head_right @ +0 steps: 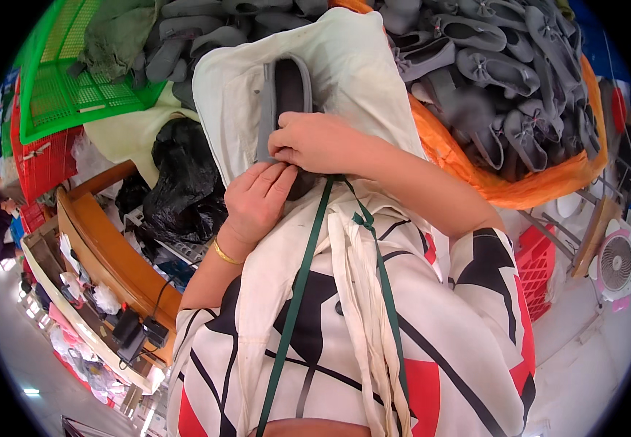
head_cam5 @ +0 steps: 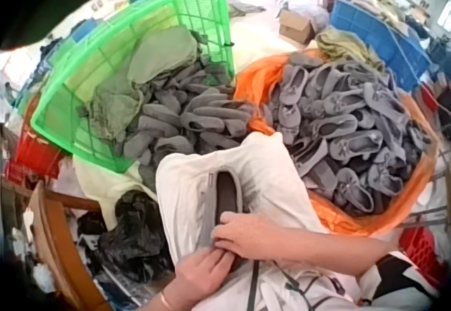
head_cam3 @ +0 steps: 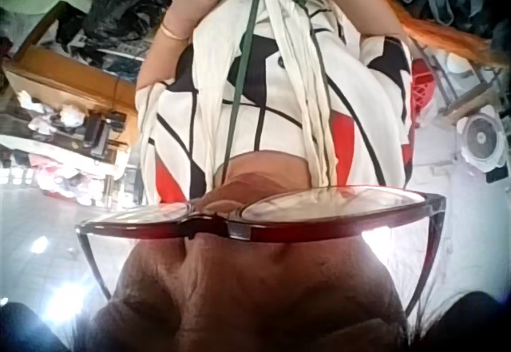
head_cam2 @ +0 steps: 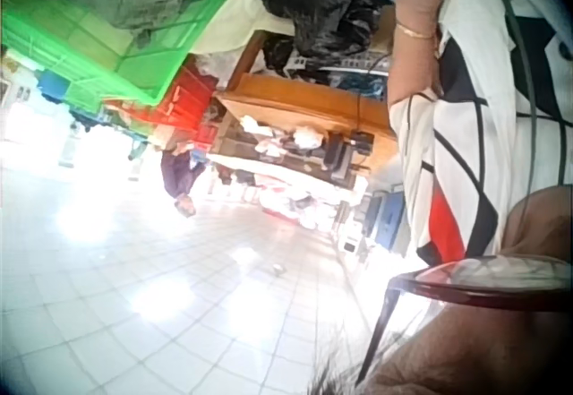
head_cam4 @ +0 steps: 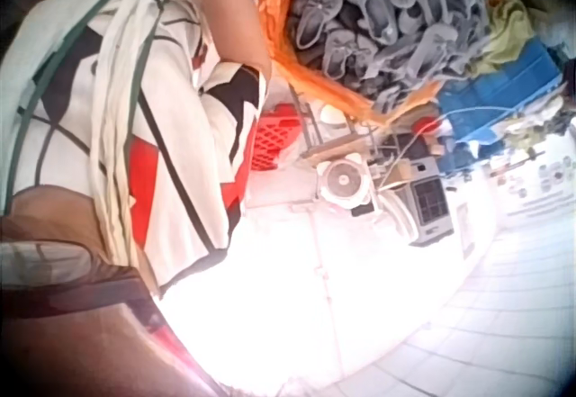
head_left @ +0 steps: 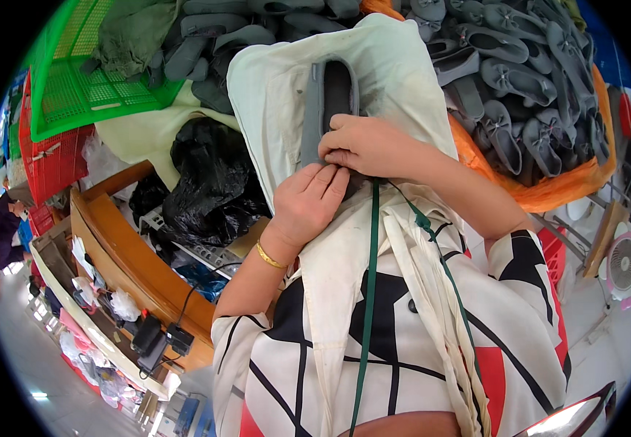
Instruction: The person sits at a workstation in a factory and sews a decorative bow onto the top of a grey slip-on shoe using a needle and thread. They pull the thread through the fabric, tie a knot to secure the bow, and trim the excess thread. The finished shoe is placed into a green plastic crate.
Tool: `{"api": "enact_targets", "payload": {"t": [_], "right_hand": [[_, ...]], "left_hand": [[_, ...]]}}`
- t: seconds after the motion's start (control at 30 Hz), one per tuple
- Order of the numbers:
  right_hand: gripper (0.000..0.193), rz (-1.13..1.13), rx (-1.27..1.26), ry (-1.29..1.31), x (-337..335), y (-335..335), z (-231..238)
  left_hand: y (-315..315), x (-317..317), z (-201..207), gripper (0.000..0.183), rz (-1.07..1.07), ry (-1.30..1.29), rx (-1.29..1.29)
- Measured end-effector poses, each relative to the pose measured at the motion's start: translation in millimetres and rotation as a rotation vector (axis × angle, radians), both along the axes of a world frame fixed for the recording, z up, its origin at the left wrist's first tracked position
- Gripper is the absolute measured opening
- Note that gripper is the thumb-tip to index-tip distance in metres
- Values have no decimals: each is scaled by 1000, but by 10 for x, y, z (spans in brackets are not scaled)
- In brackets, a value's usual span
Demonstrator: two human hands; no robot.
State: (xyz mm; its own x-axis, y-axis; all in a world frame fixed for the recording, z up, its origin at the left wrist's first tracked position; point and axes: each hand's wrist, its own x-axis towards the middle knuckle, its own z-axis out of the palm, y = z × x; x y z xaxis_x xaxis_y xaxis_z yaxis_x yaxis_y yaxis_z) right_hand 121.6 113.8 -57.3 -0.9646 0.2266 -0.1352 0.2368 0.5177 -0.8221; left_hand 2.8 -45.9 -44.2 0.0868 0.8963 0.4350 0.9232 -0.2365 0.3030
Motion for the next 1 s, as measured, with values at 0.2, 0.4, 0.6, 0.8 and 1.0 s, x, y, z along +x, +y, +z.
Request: {"api": "enact_targets", "payload": {"t": [0.2,0.4,0.6,0.8,1.0], "right_hand": [[12,60,-289,44,-26,-14,-294],[19,-504,-797,197,-20,-249,-465],[21,-637,-1313,102,90,-35,-231],[20,-812,-1150,447,457,678,199],[19,-871,-1454,1058,1052,1405,-9]], "left_hand": [[-72,-81,-40,26,12,-12,-47],[-34,-4,-147,15,124,-407,-263],[35,-39,-134,14,145,-567,-491],[67,-42,-78,15,171,-580,-584],[69,-55,-95,14,152,-601,-592]]}}
